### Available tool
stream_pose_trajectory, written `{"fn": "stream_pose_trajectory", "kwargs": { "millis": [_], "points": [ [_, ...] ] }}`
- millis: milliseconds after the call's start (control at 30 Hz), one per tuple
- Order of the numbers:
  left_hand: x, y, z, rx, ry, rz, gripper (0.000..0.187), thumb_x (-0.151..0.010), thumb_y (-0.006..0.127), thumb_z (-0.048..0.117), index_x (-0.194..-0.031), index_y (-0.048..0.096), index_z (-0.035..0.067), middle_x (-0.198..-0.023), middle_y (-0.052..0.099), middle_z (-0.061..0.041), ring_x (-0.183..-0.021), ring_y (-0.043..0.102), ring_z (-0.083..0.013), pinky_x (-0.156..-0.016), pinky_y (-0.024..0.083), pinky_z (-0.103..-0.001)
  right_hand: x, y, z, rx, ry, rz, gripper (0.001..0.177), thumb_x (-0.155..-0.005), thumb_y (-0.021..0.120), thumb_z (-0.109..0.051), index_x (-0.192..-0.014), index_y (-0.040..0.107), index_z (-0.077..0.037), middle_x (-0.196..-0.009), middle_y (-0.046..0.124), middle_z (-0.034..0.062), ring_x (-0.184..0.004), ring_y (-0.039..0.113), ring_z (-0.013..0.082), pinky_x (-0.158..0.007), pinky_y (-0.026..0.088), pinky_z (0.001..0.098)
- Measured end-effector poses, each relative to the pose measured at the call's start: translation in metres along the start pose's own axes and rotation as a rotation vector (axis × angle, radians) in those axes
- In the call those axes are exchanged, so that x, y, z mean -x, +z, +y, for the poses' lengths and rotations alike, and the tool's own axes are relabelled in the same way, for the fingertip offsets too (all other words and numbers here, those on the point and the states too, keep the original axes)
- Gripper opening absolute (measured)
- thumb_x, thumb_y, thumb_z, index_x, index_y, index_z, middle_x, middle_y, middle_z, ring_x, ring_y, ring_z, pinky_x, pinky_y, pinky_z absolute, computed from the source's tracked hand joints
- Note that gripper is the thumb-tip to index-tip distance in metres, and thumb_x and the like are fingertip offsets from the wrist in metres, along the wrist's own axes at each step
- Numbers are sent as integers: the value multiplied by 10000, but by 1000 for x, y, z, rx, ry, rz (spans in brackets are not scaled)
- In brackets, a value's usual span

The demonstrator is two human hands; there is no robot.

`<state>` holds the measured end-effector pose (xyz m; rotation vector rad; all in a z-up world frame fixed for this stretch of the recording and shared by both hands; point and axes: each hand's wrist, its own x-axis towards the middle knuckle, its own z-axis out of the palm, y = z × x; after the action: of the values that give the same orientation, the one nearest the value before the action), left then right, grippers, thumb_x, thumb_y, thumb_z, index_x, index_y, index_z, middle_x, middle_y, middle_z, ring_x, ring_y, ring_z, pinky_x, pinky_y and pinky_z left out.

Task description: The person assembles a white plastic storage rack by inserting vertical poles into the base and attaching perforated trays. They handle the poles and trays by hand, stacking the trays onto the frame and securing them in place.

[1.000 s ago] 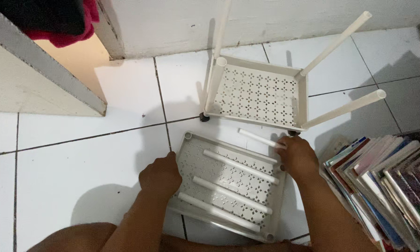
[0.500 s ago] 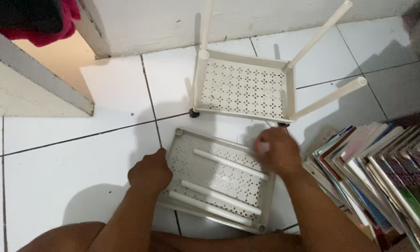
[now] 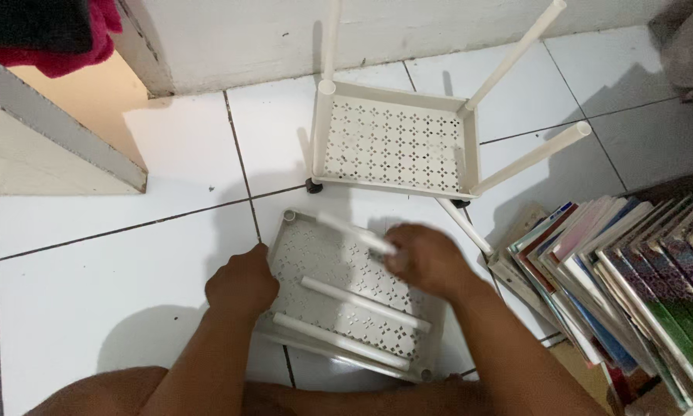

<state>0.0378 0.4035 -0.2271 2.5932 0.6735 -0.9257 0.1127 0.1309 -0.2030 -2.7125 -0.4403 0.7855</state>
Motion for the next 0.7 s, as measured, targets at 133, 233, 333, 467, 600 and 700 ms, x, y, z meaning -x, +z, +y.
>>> {"fn": "stream_pose_trajectory", "kwargs": {
  "millis": [133,233,333,467,600,700],
  "points": [
    [0,-2,1,5,-24,-38,419,-926,635,179,-1342,589,185,-1102,753,-102,-1017,739,-279,-855,595,-442,0,-34,25,-3,23,341,288,-841,769,-279,-1105,763,-164,-1100,733,57,-1027,672,267,-901,547,452],
    [1,-8,6,13,-48,-67,450,-933,633,195,-1377,561,202,-1113,750,-93,-1026,740,-265,-859,597,-439,-7,-34,46,90,85,367,245,-859,750,-258,-1087,778,-172,-1059,745,58,-1047,653,277,-898,545,454],
    [4,-7,7,28,-59,-68,474,-932,608,184,-1404,564,205,-1127,759,-78,-1027,746,-252,-862,606,-428,-15,-24,62,44,295,176,253,-917,700,-270,-1158,762,-227,-1086,761,66,-1021,700,281,-917,566,441],
    [3,-11,12,58,-116,-91,543,-966,534,211,-1504,479,258,-1157,763,-71,-1047,744,-249,-902,591,-438,-30,3,83,47,313,261,283,-941,674,-259,-1217,721,-217,-1148,731,87,-1022,709,301,-909,563,457],
    [4,-13,13,45,-109,-99,530,-1000,510,289,-1526,457,255,-1170,754,-74,-1054,748,-250,-915,584,-457,-37,26,102,15,301,463,311,-885,713,-261,-1184,705,-176,-1156,712,94,-1035,671,342,-870,542,485],
    [1,-10,9,56,-90,-49,527,-985,523,287,-1509,476,268,-1175,743,-67,-1077,724,-260,-910,583,-459,-34,22,95,16,316,519,294,-900,709,-267,-1170,694,-152,-1127,714,100,-1019,674,340,-858,541,484]
  ]
}}
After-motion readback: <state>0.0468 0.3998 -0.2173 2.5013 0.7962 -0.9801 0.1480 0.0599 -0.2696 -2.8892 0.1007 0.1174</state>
